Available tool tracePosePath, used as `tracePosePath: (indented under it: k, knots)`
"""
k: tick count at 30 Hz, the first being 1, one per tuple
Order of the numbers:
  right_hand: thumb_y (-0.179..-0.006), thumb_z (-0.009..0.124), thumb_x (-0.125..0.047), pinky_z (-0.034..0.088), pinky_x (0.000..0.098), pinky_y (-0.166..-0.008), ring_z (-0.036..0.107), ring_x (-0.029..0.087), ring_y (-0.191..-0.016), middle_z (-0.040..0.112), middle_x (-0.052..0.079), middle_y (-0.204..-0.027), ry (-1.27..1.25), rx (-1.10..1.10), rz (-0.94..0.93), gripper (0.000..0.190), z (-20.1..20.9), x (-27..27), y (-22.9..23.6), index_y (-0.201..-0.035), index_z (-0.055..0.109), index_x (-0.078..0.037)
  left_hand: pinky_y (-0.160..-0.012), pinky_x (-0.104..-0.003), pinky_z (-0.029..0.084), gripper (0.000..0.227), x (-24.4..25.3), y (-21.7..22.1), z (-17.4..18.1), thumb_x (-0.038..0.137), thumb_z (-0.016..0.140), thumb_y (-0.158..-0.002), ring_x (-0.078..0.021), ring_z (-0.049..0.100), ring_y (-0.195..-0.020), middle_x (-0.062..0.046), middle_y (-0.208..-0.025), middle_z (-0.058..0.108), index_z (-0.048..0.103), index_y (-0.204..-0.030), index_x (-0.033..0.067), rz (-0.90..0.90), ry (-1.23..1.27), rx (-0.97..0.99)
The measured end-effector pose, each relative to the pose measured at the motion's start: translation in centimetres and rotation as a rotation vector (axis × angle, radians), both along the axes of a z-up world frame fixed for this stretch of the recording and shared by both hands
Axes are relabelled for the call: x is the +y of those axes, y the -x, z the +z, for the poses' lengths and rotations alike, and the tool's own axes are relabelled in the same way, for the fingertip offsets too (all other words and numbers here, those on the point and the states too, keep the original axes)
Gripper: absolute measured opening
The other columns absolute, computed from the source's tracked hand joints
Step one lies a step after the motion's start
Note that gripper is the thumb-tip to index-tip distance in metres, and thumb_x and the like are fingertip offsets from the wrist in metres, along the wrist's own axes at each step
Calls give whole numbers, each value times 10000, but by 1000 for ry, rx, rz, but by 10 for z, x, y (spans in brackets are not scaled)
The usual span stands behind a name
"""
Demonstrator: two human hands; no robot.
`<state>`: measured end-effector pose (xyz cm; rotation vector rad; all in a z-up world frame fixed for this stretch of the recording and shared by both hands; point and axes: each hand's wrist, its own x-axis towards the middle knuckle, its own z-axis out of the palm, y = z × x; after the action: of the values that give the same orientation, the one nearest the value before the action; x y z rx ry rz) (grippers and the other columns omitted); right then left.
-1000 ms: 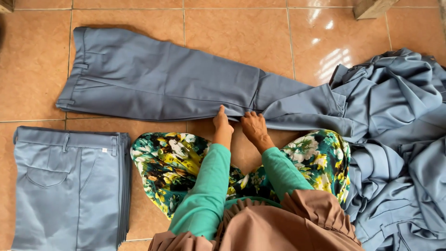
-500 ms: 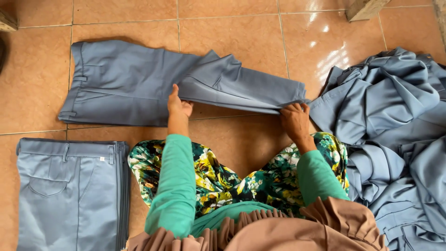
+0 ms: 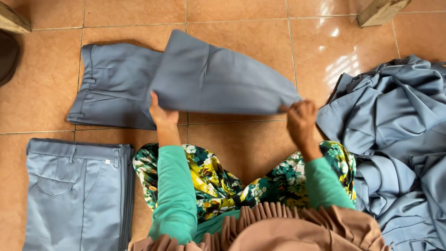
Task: Folding a pile of blue trousers into neat rectangles while sitting on the floor.
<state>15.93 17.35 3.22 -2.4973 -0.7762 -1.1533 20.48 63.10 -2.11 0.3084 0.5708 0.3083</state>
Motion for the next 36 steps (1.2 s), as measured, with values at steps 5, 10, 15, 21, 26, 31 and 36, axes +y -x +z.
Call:
tracePosePath:
  k: [5,10,15,21,26,31,36]
  knots:
    - [-780,723,-76,413,552,-1049,555,286,-1154,572,8,-1154,235,727,-200,402,-88,-5,59,-1093,704,-327,-1154,-677,257,864,22,33,-120,445,789,-928,-457,310,-1459,-260,-1614,281,325,-1585,129,121,-242,717]
    - [-845,689,-147,523,546,-948,643,337,-1118,639,65,-1222,-11,1049,-400,429,-90,-29,37,-1223,711,-348,-1278,-498,234,919,-30,53,-59,291,753,-972,-319,342,-1502,-176,-1601,262,99,-1614,215,102,-737,954]
    - [-930,749,-416,514,590,-874,699,469,-980,735,208,-928,-483,1177,-580,440,-136,-45,29,-1258,697,-127,-1194,-572,299,679,-79,70,-97,194,788,-843,-446,357,-1389,-143,-1543,241,514,-1461,263,-60,-1794,866]
    - [-879,793,-504,489,623,-981,602,426,-1201,620,183,-1214,-438,1223,-732,659,-91,-1,20,-1305,543,-68,-1005,-483,495,471,-109,82,-112,97,701,-850,-355,565,-1244,-125,-1356,567,637,-1307,190,-118,-2181,394]
    - [-766,871,-448,522,607,-885,657,420,-1086,649,149,-1074,-471,1197,-674,587,-138,-24,8,-1155,644,-72,-930,-483,540,496,-103,77,-132,208,658,-909,-312,581,-1223,-68,-1364,587,579,-1399,208,-197,-2221,537]
    - [-666,880,-53,516,415,-761,673,308,-897,666,136,-911,-1067,1120,-538,682,-133,-30,9,-1265,559,-5,-986,-509,519,492,-107,61,-77,278,517,-1031,-382,594,-1199,-158,-1331,591,457,-1507,174,-570,-2050,657]
    - [-663,777,91,646,351,-746,804,262,-802,766,91,-939,-2156,1342,-28,536,-63,-46,5,-1167,675,-60,-935,-569,545,547,-121,25,-123,546,383,-1052,-399,676,-1148,-116,-1328,595,307,-1578,419,-979,-1921,775]
